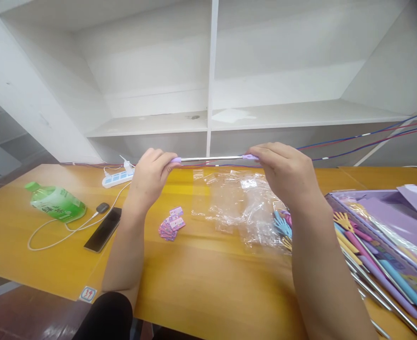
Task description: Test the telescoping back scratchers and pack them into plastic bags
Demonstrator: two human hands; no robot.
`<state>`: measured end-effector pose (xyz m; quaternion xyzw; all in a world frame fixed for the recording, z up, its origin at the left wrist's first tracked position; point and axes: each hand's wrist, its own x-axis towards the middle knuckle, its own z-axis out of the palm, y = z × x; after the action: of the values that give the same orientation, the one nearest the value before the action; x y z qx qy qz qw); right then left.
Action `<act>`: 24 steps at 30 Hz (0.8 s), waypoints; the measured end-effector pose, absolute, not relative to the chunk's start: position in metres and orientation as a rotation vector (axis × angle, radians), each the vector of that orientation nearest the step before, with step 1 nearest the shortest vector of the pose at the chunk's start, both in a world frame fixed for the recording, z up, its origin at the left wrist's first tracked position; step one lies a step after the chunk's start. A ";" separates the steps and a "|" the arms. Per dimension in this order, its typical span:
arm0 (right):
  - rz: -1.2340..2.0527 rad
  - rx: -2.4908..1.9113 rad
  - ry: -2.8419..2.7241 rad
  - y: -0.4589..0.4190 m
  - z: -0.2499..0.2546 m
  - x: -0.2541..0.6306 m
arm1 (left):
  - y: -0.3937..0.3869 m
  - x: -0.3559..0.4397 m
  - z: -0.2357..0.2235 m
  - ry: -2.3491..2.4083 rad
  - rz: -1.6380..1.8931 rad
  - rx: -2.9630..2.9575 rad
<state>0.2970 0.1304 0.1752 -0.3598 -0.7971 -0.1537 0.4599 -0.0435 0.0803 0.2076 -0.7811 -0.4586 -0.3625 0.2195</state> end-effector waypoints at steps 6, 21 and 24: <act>-0.321 -0.816 -1.909 0.131 0.181 0.308 | 0.088 -0.056 0.207 -1.257 -1.082 -2.072; -0.377 -0.950 -1.619 0.153 0.172 0.410 | 0.104 -0.107 0.208 -1.185 -1.154 -1.910; -0.356 -0.905 -1.659 0.153 0.174 0.405 | 0.108 -0.120 0.206 -1.176 -1.147 -1.886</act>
<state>0.4054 0.1532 0.1743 -0.3860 -0.7074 -0.1520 0.5722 -0.1203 0.1076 0.2065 -0.7156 -0.4462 -0.4354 0.3149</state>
